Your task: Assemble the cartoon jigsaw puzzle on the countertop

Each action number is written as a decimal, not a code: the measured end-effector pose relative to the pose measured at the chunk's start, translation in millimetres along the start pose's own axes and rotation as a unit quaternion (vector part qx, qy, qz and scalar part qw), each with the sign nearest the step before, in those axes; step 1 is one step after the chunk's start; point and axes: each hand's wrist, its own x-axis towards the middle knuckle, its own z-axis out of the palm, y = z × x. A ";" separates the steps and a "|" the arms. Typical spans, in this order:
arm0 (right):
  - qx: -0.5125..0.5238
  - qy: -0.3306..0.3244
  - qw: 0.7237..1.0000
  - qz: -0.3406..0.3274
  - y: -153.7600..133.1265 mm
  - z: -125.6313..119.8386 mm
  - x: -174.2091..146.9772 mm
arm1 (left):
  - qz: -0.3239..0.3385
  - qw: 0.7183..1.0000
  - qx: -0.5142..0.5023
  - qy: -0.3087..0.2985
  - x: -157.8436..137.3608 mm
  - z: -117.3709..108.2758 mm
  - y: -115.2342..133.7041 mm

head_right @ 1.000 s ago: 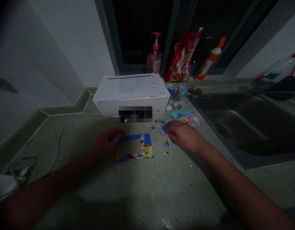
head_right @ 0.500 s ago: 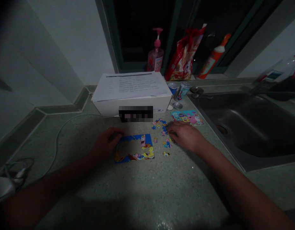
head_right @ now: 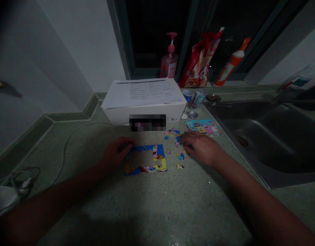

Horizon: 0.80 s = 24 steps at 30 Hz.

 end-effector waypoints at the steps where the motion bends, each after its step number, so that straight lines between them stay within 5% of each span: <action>1: -0.004 0.004 1.000 0.002 -0.8 -0.8 -0.6 | 0.002 1.000 -0.003 -0.001 0.0 0.2 -0.7; 6: -0.005 0.008 1.000 0.014 -11.5 -6.5 -5.8 | 0.012 1.000 -0.002 0.003 0.0 0.7 -3.8; 14: 0.080 -0.087 0.993 0.010 -45.8 -16.5 -21.1 | 0.008 1.000 0.002 0.003 -1.4 -0.1 -0.9; 24: 0.006 -0.129 0.991 0.040 -66.3 -8.1 -23.0 | 0.006 1.000 0.013 -0.003 -3.3 -0.6 1.4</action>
